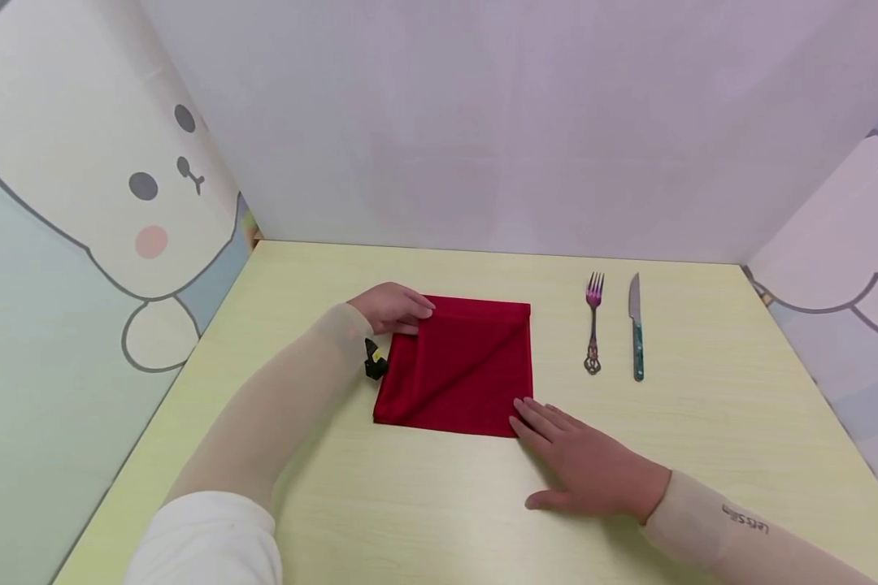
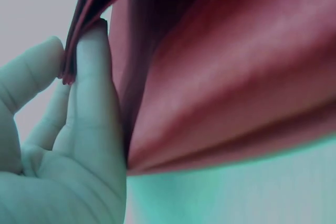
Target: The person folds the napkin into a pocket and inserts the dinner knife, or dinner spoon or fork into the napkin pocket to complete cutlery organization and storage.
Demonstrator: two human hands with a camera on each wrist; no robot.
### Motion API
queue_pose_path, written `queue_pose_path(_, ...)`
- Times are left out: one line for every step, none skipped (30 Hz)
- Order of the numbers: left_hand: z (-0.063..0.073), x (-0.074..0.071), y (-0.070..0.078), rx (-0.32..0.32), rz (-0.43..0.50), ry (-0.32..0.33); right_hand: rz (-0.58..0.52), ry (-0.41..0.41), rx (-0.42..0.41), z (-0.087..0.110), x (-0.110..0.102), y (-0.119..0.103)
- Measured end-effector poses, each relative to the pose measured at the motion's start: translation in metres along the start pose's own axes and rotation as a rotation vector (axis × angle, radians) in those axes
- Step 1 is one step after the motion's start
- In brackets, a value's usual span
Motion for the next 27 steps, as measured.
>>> queue_pose_path(0.000,-0.002,0.000,-0.001,-0.003,0.001,0.001,0.002,-0.001,0.000,0.000,0.000)
queue_pose_path(-0.001,-0.003,0.001,-0.004,-0.004,0.002,0.000,0.003,-0.001,0.000,0.000,0.000)
queue_pose_path(-0.002,-0.005,0.002,-0.006,-0.010,0.005,-0.001,0.003,-0.001,0.000,-0.001,0.000)
queue_pose_path(-0.002,-0.008,0.003,-0.008,-0.015,0.009,-0.002,0.004,0.000,0.000,-0.001,0.000)
queue_pose_path(-0.003,-0.010,0.004,-0.009,-0.021,0.013,-0.002,0.002,0.001,0.000,-0.001,0.000)
queue_pose_path(-0.004,-0.013,0.005,-0.009,-0.028,0.022,-0.002,0.000,0.001,0.000,-0.001,0.000)
queue_pose_path(-0.005,-0.016,0.007,-0.006,-0.040,0.031,-0.002,-0.002,0.004,0.000,-0.001,0.000)
queue_pose_path(-0.005,-0.019,0.008,-0.002,-0.057,0.043,-0.002,-0.006,0.006,-0.001,-0.001,0.001)
queue_pose_path(-0.006,-0.023,0.010,0.002,-0.077,0.056,-0.002,-0.010,0.007,-0.001,-0.001,0.001)
queue_pose_path(-0.006,-0.026,0.011,0.007,-0.101,0.066,-0.004,-0.014,0.010,-0.001,-0.001,0.001)
queue_pose_path(-0.007,-0.029,0.012,0.012,-0.123,0.078,-0.006,-0.018,0.012,-0.001,-0.001,0.001)
queue_pose_path(-0.007,-0.031,0.013,0.019,-0.156,0.087,-0.009,-0.023,0.014,-0.001,-0.001,0.001)
queue_pose_path(-0.007,-0.034,0.014,0.027,-0.187,0.093,-0.014,-0.026,0.016,-0.001,-0.001,0.001)
queue_pose_path(-0.008,-0.035,0.015,0.033,-0.213,0.101,-0.018,-0.028,0.017,-0.001,-0.001,0.001)
queue_pose_path(-0.008,-0.037,0.015,0.040,-0.236,0.105,-0.020,-0.030,0.018,-0.001,-0.001,0.001)
queue_pose_path(-0.008,-0.038,0.015,0.046,-0.254,0.110,-0.020,-0.031,0.018,-0.001,-0.001,0.001)
queue_pose_path(-0.008,-0.039,0.015,0.050,-0.265,0.117,-0.021,-0.032,0.018,-0.001,-0.001,0.002)
queue_pose_path(-0.007,-0.039,0.015,0.056,-0.277,0.120,-0.020,-0.031,0.019,-0.001,-0.001,0.002)
queue_pose_path(-0.007,-0.039,0.015,0.057,-0.278,0.125,-0.019,-0.031,0.018,-0.001,0.000,0.002)
queue_pose_path(-0.007,-0.039,0.014,0.058,-0.280,0.128,-0.018,-0.030,0.018,-0.001,0.000,0.002)
queue_pose_path(-0.007,-0.039,0.014,0.059,-0.282,0.130,-0.016,-0.030,0.017,-0.001,0.000,0.002)
queue_pose_path(-0.008,-0.039,0.013,0.057,-0.279,0.133,-0.015,-0.029,0.017,-0.001,0.000,0.002)
queue_pose_path(-0.008,-0.039,0.012,0.056,-0.279,0.137,-0.015,-0.029,0.016,-0.001,0.000,0.002)
queue_pose_path(-0.008,-0.039,0.011,0.054,-0.276,0.139,-0.014,-0.029,0.016,-0.001,0.000,0.002)
queue_pose_path(-0.009,-0.039,0.010,0.051,-0.272,0.141,-0.013,-0.028,0.014,-0.002,0.000,0.002)
queue_pose_path(-0.010,-0.039,0.010,0.047,-0.273,0.145,-0.014,-0.028,0.014,-0.001,0.000,0.002)
queue_pose_path(-0.010,-0.039,0.009,0.044,-0.269,0.147,-0.014,-0.027,0.013,-0.001,0.000,0.002)
Point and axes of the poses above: each hand's wrist, its own z-axis away from the middle knuckle, its own x-axis out of the palm, y = z × x, the point moved 6 cm from there along -z, towards the middle knuckle, and after that the axes turned 4 degrees about x, right-handed, at the moved point
